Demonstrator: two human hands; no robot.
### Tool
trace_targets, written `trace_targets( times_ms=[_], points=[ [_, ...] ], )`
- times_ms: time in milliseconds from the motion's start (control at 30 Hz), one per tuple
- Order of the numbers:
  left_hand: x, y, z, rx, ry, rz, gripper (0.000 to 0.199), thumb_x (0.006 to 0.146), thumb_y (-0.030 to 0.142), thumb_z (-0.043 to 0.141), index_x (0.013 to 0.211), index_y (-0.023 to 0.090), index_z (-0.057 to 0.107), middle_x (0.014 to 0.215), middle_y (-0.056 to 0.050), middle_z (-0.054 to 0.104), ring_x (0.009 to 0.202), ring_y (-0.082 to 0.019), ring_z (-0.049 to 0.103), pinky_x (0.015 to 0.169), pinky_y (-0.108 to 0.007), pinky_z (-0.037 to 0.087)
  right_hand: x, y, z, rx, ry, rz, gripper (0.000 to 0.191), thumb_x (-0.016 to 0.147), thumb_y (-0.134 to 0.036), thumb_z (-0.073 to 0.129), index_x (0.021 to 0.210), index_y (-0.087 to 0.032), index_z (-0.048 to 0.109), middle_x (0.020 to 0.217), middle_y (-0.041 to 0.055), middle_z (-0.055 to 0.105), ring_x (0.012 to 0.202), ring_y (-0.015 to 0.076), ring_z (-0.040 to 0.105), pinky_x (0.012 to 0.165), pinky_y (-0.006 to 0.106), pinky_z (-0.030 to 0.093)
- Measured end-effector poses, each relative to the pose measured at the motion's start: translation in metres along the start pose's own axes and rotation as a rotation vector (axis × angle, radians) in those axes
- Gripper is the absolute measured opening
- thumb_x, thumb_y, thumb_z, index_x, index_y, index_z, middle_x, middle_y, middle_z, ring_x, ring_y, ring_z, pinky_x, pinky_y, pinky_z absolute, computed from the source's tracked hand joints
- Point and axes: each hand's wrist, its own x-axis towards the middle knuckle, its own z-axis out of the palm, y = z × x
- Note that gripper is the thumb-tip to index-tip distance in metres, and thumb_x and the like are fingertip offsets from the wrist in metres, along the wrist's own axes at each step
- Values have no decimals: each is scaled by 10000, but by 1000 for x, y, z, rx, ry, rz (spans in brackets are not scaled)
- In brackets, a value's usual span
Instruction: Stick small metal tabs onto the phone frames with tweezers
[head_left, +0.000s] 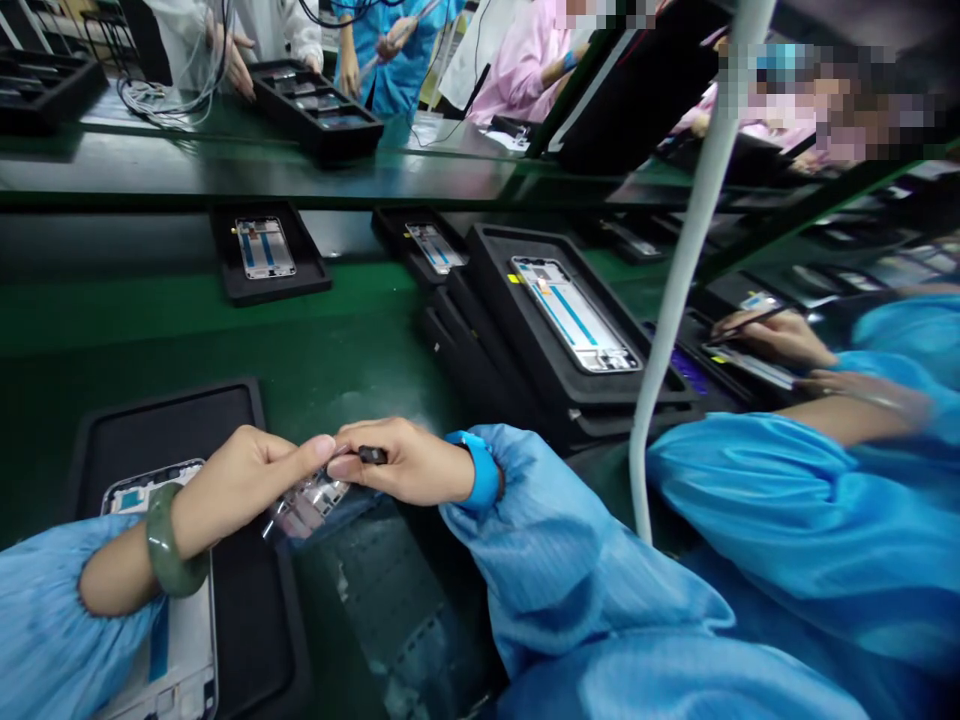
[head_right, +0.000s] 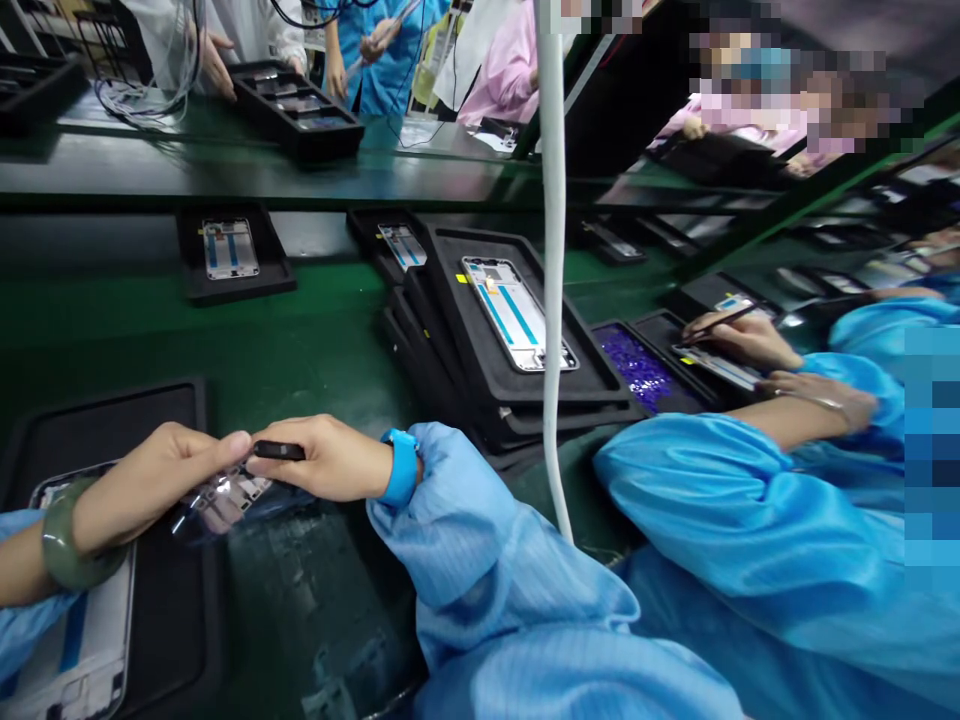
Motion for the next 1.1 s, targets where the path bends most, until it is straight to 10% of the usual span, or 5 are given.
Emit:
trace_targets(
  times_ms=[267, 533, 700, 800, 1100],
  points=[
    [0, 7, -4, -187, 179, 112, 639, 780, 669, 364, 909, 106, 637, 862, -118, 684, 783, -219, 639, 643, -337, 532, 1, 10, -17, 77, 107, 65, 314, 828, -267, 559, 1091, -103, 612, 969, 67, 659, 859, 126, 611, 809, 245, 472],
    [10, -3, -13, 425, 619, 488, 517, 811, 510, 475, 1237, 217, 450, 1294, -77, 489, 1156, -238, 488, 994, -402, 377, -1, 24, -50, -196, 288, 52, 619, 698, -324, 694, 1270, -231, 477, 1346, 86, 386, 1174, 222, 428, 720, 253, 492],
    [23, -2, -20, 932, 453, 526, 653, 824, 525, 418, 1320, 109, 334, 1410, -155, 331, 1319, -260, 274, 1066, -434, 271, -4, 29, -55, -31, 668, 61, 276, 847, -359, 479, 1015, -193, 622, 1237, 62, 506, 911, 143, 561, 708, 253, 493],
    [42, 5, -26, 1180, 273, 494, 646, 854, 500, 366, 1367, 117, 276, 1457, -158, 257, 1355, -283, 182, 1067, -473, 240, 5, 45, -53, 215, 858, 143, 401, 874, -484, 386, 819, -150, 601, 894, 63, 618, 670, 109, 594, 570, 233, 510],
    [72, 5, -22, 1366, 106, 528, 418, 878, 429, 376, 1289, 372, 419, 1442, -64, 330, 1328, -295, 262, 1033, -588, 150, 30, 72, -34, 362, 910, 390, 345, 728, -469, 636, 800, -158, 507, 637, -10, 598, 504, 110, 632, 463, 221, 558]
  ],
)
